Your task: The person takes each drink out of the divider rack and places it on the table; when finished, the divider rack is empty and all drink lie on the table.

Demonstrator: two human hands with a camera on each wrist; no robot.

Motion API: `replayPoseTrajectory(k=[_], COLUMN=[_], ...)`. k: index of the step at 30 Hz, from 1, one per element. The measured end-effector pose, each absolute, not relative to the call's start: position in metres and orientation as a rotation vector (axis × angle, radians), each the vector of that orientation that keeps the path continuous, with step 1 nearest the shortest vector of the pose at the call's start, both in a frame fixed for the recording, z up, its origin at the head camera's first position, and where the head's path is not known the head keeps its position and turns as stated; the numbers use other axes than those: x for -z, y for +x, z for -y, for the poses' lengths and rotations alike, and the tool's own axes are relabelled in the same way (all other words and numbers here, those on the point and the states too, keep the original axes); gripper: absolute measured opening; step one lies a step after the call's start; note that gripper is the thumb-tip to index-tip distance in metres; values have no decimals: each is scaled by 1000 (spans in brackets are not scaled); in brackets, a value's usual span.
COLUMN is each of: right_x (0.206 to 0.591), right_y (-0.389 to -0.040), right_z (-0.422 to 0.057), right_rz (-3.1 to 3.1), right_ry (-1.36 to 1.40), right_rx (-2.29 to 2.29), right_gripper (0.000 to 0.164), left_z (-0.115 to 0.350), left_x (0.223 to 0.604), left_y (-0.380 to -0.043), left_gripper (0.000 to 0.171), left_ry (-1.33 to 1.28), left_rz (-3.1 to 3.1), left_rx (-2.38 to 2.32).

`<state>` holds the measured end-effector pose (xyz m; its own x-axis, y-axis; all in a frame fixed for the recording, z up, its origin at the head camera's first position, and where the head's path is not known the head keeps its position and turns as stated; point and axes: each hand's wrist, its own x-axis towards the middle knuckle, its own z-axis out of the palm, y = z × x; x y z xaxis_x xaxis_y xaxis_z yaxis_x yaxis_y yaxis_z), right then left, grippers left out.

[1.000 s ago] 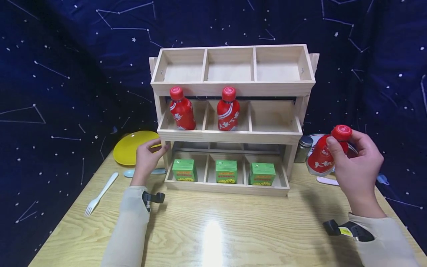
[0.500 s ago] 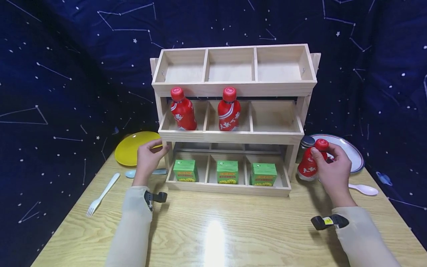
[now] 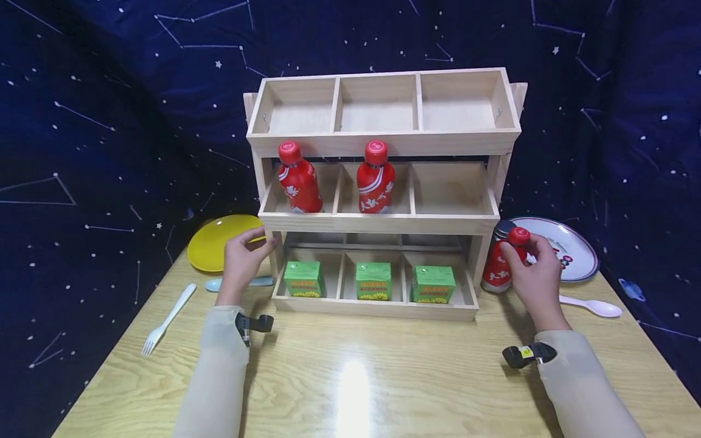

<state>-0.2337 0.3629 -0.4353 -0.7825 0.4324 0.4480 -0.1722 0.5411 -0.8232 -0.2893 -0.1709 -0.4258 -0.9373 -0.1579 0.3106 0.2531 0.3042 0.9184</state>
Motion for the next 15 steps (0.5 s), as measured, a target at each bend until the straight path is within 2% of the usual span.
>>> replayPoseTrajectory(k=[5, 9, 15], right_x=[436, 435, 420], right_y=[-235, -232, -221], right_z=[-365, -370, -373], right_rz=[2181, 2251, 2131], right_ry=[-173, -196, -238], right_rx=[-1245, -1238, -1267], right_gripper=[41, 51, 59], left_z=[172, 172, 172], left_x=[425, 426, 426], left_y=[-288, -288, -290], left_gripper=[44, 42, 42], left_ry=[-97, -115, -127], left_rz=[2229, 2214, 2213], left_rx=[1678, 1690, 1690])
